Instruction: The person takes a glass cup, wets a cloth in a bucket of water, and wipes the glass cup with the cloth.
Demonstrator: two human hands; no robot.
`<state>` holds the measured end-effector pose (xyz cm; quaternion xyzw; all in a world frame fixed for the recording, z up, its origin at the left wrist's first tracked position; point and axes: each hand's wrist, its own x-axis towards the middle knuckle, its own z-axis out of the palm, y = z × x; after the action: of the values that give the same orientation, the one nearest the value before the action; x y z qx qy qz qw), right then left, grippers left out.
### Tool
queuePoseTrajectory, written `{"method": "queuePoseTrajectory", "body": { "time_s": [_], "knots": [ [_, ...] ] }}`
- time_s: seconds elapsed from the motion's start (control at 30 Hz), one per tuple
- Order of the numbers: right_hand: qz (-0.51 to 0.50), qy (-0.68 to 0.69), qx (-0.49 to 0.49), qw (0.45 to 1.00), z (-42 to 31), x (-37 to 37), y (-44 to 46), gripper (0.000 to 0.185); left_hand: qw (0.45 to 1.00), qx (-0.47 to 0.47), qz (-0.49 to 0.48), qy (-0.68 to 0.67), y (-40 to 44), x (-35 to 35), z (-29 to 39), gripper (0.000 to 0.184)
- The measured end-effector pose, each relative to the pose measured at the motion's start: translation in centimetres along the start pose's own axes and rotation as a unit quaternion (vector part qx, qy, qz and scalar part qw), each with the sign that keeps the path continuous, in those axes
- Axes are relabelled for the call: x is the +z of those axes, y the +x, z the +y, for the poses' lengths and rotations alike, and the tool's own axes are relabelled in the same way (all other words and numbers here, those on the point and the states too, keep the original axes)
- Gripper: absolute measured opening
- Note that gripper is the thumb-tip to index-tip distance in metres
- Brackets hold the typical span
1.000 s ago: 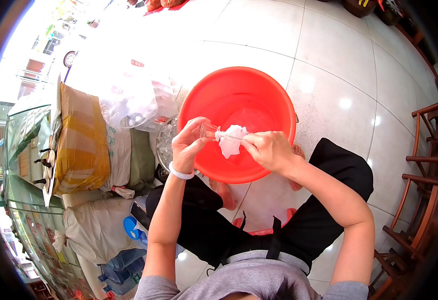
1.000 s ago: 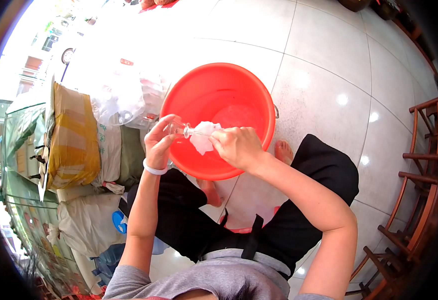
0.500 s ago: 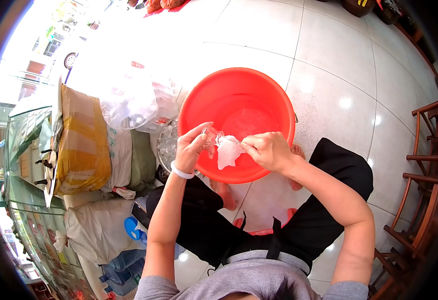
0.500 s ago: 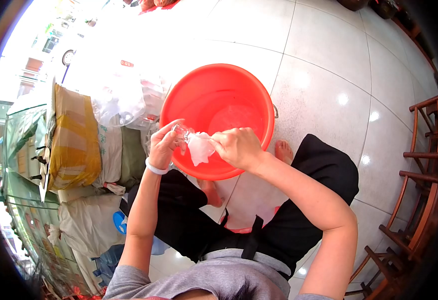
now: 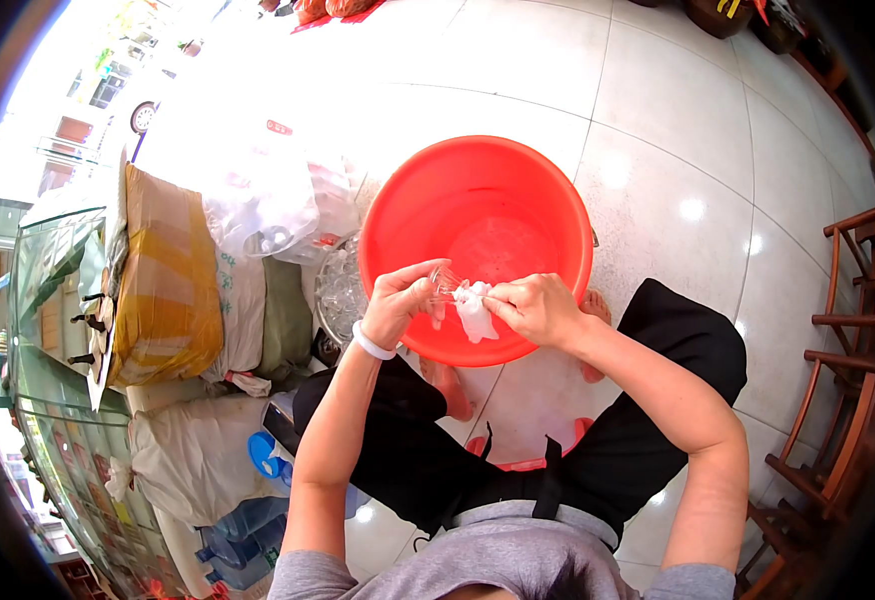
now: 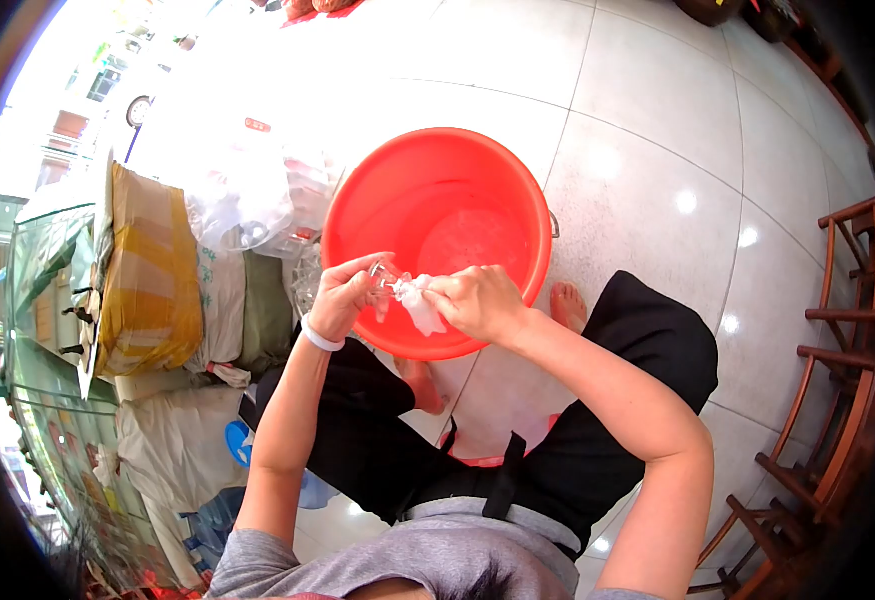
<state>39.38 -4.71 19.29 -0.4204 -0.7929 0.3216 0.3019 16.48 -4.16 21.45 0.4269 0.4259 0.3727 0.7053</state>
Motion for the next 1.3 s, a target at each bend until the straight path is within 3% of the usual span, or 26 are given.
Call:
{"method": "queuePoseTrajectory", "body": {
  "time_s": [0.17, 0.23, 0.3, 0.33, 0.4, 0.53, 0.6, 0.63, 0.7, 0.77, 1.1, 1.2, 1.3],
  "knots": [
    [-0.033, 0.136, 0.049, 0.989, -0.4, 0.2, 0.3, 0.024, 0.998, -0.006, 0.009, -0.056, 0.1, 0.1, 0.0, 0.032],
    [-0.037, 0.198, 0.067, 0.977, -0.4, 0.7, 0.4, 0.024, 0.998, 0.037, 0.015, -0.049, 0.1, 0.3, 0.5, 0.03],
    [-0.021, 0.365, 0.09, 0.926, -0.4, 1.6, 0.6, 0.023, 0.997, 0.036, 0.021, -0.063, 0.1, 0.4, 1.1, 0.027],
    [-0.023, 0.365, 0.09, 0.926, -0.3, 1.5, 0.6, 0.023, 0.997, 0.04, 0.023, -0.054, 0.1, 0.6, 1.3, 0.026],
    [-0.117, 0.446, 0.22, 0.86, -1.0, 0.4, 0.8, 0.022, 0.998, 0.044, 0.027, -0.047, 0.2, 0.8, 1.6, 0.025],
    [-0.148, 0.467, 0.25, 0.836, -0.7, 0.7, 0.9, 0.024, 0.997, 0.032, 0.065, -0.035, 0.2, 1.0, 1.7, 0.024],
    [-0.044, 0.248, 0.11, 0.961, -0.4, 1.2, 1.3, 0.024, 0.995, 0.013, 0.1, -0.017, 0.2, 1.0, 1.6, 0.025],
    [-0.044, 0.249, 0.109, 0.961, -0.2, 1.0, 1.3, 0.024, 0.992, 0.011, 0.123, -0.02, 0.3, 0.9, 1.4, 0.026],
    [-0.013, 0.018, 0.043, 0.999, -0.3, -0.2, 1.3, 0.024, 0.989, 0.008, 0.144, -0.023, 0.6, 0.5, 1.2, 0.026],
    [-0.002, 0.01, 0.045, 0.999, -0.4, -1.0, 1.2, 0.024, 0.98, 0.022, 0.186, -0.073, 0.7, -0.3, 1.2, 0.027],
    [0.028, -0.073, 0.006, 0.997, -1.1, -1.5, 1.0, 0.023, 0.989, 0.081, 0.113, -0.046, 0.8, -0.2, 1.0, 0.036],
    [0.009, -0.087, 0.015, 0.996, -1.2, -1.4, 1.0, 0.023, 0.987, 0.085, 0.123, -0.059, 0.9, 0.6, 0.9, 0.029],
    [0.006, -0.084, -0.002, 0.996, -1.1, -0.9, 0.8, 0.024, 0.984, 0.089, 0.142, -0.052, 1.1, 1.0, -0.3, 0.033]
  ]
}}
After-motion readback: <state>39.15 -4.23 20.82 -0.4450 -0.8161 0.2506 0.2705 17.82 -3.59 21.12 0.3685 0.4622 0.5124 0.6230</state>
